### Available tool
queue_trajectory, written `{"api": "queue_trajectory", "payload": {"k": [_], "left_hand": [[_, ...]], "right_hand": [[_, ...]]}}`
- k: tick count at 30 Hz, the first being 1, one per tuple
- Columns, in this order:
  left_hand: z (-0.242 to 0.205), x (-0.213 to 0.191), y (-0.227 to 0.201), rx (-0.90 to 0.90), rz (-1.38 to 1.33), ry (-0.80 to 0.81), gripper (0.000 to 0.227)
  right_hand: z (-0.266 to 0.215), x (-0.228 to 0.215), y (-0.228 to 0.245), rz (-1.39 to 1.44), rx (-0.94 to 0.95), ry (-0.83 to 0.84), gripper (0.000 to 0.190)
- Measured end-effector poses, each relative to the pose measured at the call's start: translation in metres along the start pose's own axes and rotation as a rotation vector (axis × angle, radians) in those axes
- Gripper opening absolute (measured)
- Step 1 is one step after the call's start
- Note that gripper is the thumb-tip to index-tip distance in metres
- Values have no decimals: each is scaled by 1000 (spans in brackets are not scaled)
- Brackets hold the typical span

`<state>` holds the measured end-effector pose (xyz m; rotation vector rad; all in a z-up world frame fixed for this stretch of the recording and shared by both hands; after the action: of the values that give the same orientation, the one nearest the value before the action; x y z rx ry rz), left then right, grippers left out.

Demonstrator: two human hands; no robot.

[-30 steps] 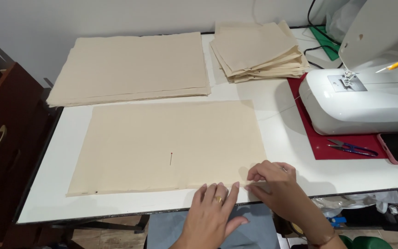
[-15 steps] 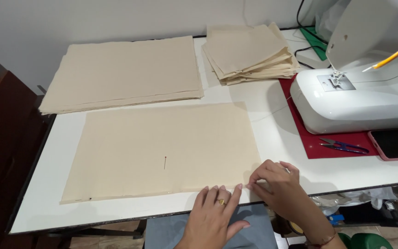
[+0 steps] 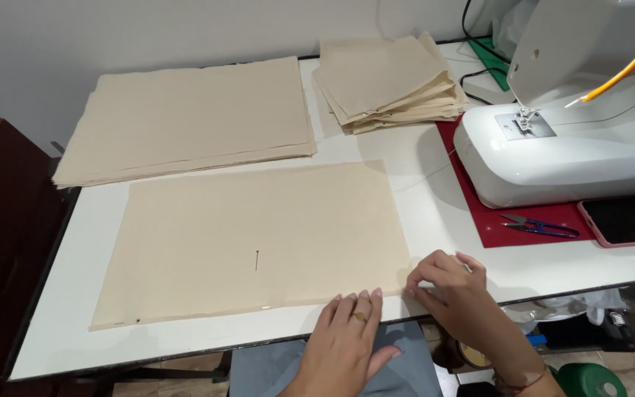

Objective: Pinning two pieces of light-colored fabric together along the edges in preparation for sewing

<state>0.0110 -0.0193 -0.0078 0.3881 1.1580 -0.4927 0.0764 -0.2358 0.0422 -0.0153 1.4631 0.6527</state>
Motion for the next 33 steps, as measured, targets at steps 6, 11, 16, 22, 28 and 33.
{"api": "queue_trajectory", "payload": {"k": [6, 11, 16, 22, 28, 33], "left_hand": [[8, -14, -6, -12, 39, -6, 84], [14, -16, -13, -46, 17, 17, 82], [9, 2, -19, 27, 28, 8, 92], [15, -7, -17, 29, 30, -29, 91], [18, 1, -24, -6, 86, 28, 96], [20, -1, -27, -32, 107, 4, 96]], "right_hand": [[0, 0, 1, -70, 52, -36, 7], [0, 6, -5, -115, 14, -149, 19], [-2, 9, -9, -125, -18, -187, 19], [-2, 12, -21, 4, 12, -175, 27], [-4, 9, -20, -16, -13, -221, 26], [-9, 6, -17, 11, 125, -110, 23]]}}
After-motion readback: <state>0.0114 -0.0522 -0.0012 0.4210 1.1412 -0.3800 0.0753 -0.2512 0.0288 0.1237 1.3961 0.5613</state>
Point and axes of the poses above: each hand's wrist, its own z-axis towards the middle knuckle, its own x-axis out of the palm, y = z × x, the point moved 1 cm from there along z, towards the middle knuckle, and after that the axes turned 3 degrees about y, right-handed, at the moved point
